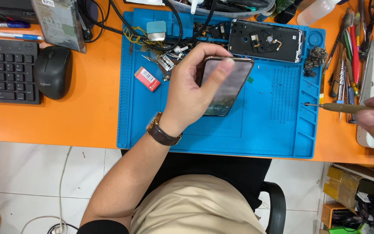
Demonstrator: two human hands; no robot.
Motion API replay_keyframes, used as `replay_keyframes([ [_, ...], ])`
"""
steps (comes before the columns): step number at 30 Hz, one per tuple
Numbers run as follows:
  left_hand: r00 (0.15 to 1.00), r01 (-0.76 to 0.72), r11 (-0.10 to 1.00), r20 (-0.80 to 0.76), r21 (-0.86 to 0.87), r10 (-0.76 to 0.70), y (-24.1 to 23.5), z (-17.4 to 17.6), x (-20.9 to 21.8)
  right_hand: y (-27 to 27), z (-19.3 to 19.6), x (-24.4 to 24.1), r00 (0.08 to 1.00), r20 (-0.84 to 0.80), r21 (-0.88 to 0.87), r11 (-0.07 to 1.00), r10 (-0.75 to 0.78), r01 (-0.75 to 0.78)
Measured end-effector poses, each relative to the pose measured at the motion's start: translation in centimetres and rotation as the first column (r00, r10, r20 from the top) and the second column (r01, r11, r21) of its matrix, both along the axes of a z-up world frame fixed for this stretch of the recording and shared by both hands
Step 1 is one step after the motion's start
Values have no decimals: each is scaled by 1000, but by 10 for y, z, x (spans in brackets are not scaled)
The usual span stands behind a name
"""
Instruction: The person cleans a smartphone using a steel wool pad and tweezers, then uses a small brush to clean the phone's edges and ports. The person handles the phone, a steel wool pad, tweezers, and a brush on a blue work mat.
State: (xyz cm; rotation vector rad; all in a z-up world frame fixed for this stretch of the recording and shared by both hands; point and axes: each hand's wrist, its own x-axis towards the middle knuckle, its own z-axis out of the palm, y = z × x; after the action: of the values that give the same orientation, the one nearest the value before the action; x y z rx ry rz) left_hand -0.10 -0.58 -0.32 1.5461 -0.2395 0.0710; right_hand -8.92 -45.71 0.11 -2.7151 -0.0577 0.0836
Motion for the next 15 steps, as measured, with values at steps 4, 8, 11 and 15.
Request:
replay_keyframes([
  [4, 1000, 11, 997, 22, -72, -9, 2, -9, 0, 35, 16, -11, 996, -4, 161, 983, -92, 92],
  [8, 996, 65, 985, -54, -159, -75, 6, -15, 0, 68, -2, -25, 947, 33, 375, 882, -319, 284],
  [11, 989, 82, 960, -101, -268, -112, 5, -20, 0, 83, -18, -27, 932, 95, 561, 792, -350, 241],
  [15, 987, 89, 952, -103, -291, -124, 6, -22, 0, 124, -27, -22, 874, 83, 752, 605, -479, 261],
])
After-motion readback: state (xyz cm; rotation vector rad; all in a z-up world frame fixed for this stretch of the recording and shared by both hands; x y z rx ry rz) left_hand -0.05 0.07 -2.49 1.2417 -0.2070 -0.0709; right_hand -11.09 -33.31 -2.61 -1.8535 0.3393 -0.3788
